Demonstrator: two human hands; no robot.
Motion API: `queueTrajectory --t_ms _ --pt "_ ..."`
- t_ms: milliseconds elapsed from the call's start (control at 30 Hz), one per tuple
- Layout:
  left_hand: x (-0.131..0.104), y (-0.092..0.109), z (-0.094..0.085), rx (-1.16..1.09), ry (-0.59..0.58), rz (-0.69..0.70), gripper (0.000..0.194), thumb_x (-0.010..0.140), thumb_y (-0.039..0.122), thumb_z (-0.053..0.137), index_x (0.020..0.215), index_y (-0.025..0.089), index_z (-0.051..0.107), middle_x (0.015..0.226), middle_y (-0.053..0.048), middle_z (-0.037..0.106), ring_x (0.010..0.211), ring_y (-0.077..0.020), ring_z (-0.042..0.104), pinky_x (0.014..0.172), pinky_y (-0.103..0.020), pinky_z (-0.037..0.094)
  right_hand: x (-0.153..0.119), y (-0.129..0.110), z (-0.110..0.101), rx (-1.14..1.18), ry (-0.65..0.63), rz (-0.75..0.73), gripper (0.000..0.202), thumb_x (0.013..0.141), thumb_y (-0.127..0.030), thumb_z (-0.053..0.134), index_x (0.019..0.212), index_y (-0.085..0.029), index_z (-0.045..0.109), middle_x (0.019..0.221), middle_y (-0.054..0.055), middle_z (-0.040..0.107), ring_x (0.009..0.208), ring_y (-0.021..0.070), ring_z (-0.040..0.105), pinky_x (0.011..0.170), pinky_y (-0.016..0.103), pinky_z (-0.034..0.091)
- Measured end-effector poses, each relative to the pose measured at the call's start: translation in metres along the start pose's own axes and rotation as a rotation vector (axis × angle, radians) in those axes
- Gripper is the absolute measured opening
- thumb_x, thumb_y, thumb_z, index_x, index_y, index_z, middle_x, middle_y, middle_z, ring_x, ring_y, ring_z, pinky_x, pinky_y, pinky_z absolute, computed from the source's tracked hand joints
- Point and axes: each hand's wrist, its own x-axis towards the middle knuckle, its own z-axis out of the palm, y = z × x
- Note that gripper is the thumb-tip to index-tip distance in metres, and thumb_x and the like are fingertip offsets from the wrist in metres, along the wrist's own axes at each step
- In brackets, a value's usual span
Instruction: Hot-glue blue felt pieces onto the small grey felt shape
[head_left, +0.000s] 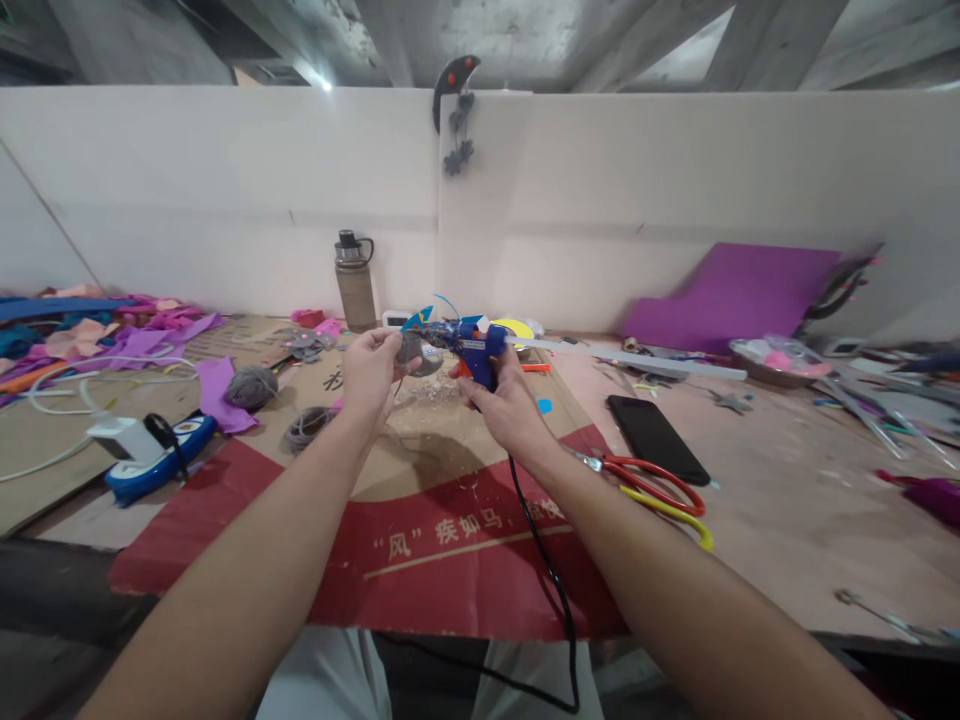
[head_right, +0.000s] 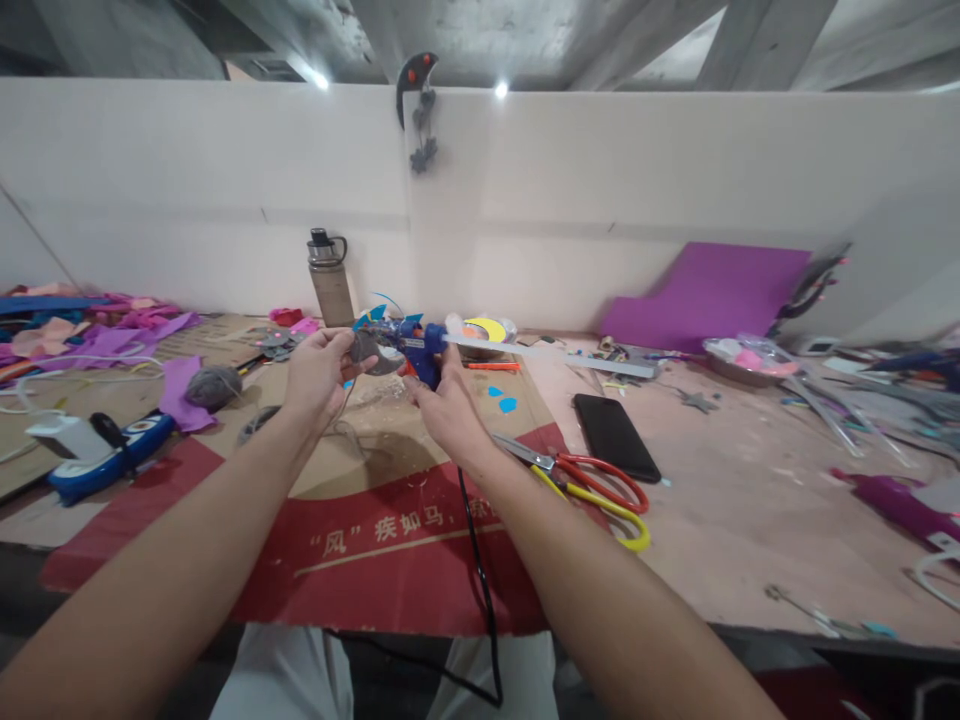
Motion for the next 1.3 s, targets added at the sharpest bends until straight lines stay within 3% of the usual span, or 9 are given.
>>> queueTrajectory --t_ms 300,633,1300 --pt "-0.0058 0.0009 0.003 0.023 -0.011 0.026 0.019 0.064 0.025 0.072 0.076 0.015 0.062 0.065 0.002 0.06 0.06 -0.0094 0.058 0.06 -0.025 0.057 -0.0014 0.0002 0.0006 -0.025 0.011 0.008 0.032 0.08 -0.024 0.061 0.109 -0.026 0.048 0.09 0.0 0.063 0.064 0.0136 0.054 0.063 0.031 0.048" --pt "-0.0073 0.0023 0.0054 0.021 -0.011 0.032 0.016 0.066 0.023 0.07 0.076 0.015 0.06 0.066 0.002 0.063 0.059 -0.0104 0.061 0.057 -0.024 0.055 -0.0013 0.0066 -0.0004 -0.065 0.027 -0.01 0.05 0.08 -0.024 0.063 0.127 -0.028 0.045 0.09 0.0 0.064 0.066 0.0149 0.055 0.062 0.03 0.048" --pt "-0.0083 0.0038 0.0046 0.022 -0.013 0.034 0.009 0.071 0.02 0.069 0.074 0.016 0.062 0.067 0.001 0.061 0.061 -0.0103 0.06 0.062 -0.025 0.057 0.0004 0.0076 -0.002 0.004 0.05 0.015 0.051 0.078 -0.026 0.067 0.125 -0.029 0.05 0.097 0.003 0.065 0.081 0.0188 0.059 0.071 0.034 0.053"
